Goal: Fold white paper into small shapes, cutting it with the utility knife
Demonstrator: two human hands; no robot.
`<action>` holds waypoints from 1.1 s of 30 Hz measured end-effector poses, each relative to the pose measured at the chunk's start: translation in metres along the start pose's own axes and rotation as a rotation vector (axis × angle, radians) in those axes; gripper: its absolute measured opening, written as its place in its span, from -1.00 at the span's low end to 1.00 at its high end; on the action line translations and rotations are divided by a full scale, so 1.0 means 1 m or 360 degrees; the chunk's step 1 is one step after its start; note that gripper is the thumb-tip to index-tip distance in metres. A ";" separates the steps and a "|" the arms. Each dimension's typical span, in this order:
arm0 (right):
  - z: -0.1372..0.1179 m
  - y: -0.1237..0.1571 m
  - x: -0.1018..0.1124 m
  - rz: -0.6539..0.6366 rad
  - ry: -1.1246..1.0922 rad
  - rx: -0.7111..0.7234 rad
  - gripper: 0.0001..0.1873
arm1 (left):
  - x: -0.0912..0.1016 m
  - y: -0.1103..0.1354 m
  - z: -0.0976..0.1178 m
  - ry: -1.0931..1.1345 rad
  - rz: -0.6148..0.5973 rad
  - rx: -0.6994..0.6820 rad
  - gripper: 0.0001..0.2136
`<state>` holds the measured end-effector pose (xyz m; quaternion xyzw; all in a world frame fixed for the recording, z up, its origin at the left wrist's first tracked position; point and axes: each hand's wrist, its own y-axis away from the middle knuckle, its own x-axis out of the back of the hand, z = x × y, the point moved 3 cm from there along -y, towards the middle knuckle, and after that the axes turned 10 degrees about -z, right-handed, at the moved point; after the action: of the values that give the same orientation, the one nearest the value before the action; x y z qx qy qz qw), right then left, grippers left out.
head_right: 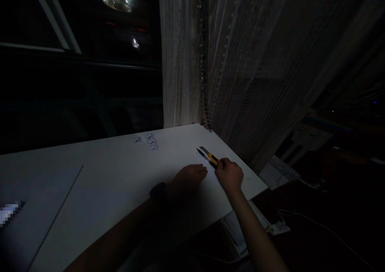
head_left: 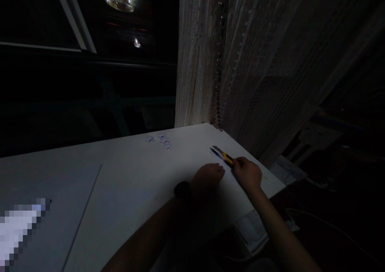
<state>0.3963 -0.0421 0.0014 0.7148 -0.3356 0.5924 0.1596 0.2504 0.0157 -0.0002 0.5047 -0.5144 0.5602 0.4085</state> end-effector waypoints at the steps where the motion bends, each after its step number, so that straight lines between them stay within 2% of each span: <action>1: 0.000 0.000 0.000 -0.0001 0.0008 0.0005 -0.66 | -0.002 0.003 0.004 -0.0001 0.0053 0.0001 -0.83; 6: -0.004 0.004 0.000 0.0048 0.0020 0.0084 -0.68 | -0.013 0.004 0.017 -0.0020 0.0160 0.0088 -0.76; 14: -0.009 0.006 -0.001 0.0017 0.0030 0.0152 -0.67 | -0.025 0.005 0.019 -0.0006 0.0316 0.0170 -0.69; 20: -0.012 0.010 -0.001 0.0004 0.0008 0.0195 -0.67 | -0.026 0.009 0.035 0.0100 0.0271 0.0423 -0.51; 29: -0.019 0.014 0.000 -0.0036 -0.0054 0.0177 -0.68 | -0.024 0.005 0.048 0.0171 0.0231 0.0530 -0.45; 33: -0.018 0.016 0.007 0.0014 -0.0064 0.0230 -0.66 | -0.014 0.011 0.047 0.0200 0.0218 0.0551 -0.46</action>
<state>0.3730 -0.0444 0.0097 0.7349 -0.2981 0.6012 0.0982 0.2481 -0.0311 -0.0174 0.4952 -0.4169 0.6973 0.3079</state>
